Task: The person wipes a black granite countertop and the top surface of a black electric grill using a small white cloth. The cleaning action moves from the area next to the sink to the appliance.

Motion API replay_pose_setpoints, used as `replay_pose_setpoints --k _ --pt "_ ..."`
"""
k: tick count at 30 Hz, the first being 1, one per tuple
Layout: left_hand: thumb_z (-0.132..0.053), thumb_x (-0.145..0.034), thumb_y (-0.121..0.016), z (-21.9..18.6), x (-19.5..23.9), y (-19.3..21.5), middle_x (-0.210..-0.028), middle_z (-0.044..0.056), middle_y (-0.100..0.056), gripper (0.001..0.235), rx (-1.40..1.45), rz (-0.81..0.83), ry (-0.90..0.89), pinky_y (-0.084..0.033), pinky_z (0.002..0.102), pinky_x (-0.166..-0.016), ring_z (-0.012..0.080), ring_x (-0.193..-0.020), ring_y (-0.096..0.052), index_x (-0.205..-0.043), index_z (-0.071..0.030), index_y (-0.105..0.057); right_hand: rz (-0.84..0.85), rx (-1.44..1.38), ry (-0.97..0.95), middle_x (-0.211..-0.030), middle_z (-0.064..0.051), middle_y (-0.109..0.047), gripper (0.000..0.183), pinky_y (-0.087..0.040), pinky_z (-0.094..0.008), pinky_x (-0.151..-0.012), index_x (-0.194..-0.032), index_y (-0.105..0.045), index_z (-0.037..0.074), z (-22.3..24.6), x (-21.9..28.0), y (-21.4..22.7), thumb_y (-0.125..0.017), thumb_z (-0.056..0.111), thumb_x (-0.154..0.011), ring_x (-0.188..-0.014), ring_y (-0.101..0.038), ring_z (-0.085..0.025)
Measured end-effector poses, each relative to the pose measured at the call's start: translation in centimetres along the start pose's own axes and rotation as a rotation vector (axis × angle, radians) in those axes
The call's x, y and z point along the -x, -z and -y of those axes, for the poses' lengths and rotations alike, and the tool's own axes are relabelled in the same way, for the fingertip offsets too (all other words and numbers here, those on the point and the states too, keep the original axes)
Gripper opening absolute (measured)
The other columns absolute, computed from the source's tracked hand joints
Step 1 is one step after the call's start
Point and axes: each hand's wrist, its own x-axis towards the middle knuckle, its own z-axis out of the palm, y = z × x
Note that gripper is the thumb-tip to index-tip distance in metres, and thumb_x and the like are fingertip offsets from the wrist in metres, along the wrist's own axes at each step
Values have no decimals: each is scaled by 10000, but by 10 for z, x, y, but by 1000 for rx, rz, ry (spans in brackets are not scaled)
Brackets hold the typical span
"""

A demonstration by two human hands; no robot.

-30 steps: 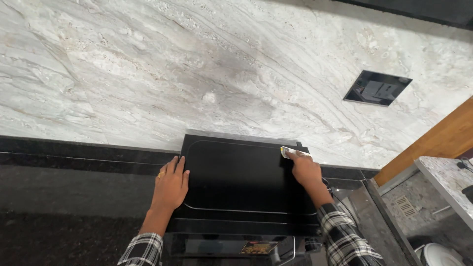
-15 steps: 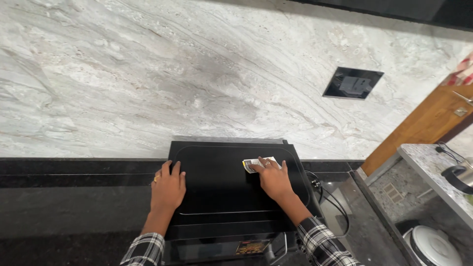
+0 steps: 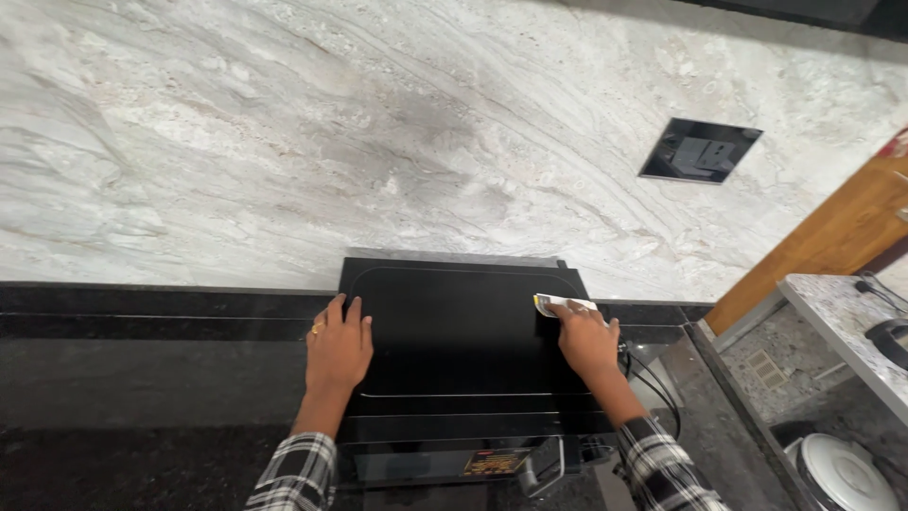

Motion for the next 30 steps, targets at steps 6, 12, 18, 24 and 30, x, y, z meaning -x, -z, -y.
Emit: replay_pose_setpoints --k 6,12,18,24,30 --pt "-377 -1047 -434 6 -3 -7 -1537 113 -412 494 12 13 -5 -401 524 -1112 344 -1403 -422 -1470 -136 -513 -51 -1 -135 -1431 -32 -623 406 -365 -753 -1071 -1311 -661 386 37 20 -3 -503 217 -977 -1324 -573 -301" --pt "-374 -1054 -413 1 -2 -1 -1556 113 -385 496 -4 63 6 -385 525 -1120 333 -1424 -393 -1483 -137 -493 -51 -1 -66 -1458 -37 -585 421 -315 -758 -1100 -1308 -659 362 75 38 -2 -545 171 -950 -1375 -520 -282" --pt "-364 -1017 -491 4 -8 -14 -1481 101 -456 476 -152 -38 -76 -325 539 -1153 319 -1401 -408 -1433 -138 -540 -54 5 72 -1472 -35 -558 511 -303 -759 -1100 -1351 -618 362 83 47 2 -566 116 -906 -1379 -494 -282" --pt "-351 -994 -527 -9 -11 -19 -1452 105 -493 446 -156 -98 -120 -323 532 -1152 331 -1387 -421 -1393 -158 -577 -45 -15 95 -1452 -16 -566 466 -297 -759 -1103 -1331 -628 359 75 59 11 -558 137 -928 -1387 -484 -275" --pt "-336 -1009 -505 -8 -10 -20 -1463 107 -491 428 -83 -90 -105 -314 521 -1162 338 -1404 -406 -1387 -155 -593 -57 -7 -22 -1454 6 -577 450 -324 -733 -1112 -1308 -642 375 25 61 7 -554 151 -927 -1366 -522 -242"
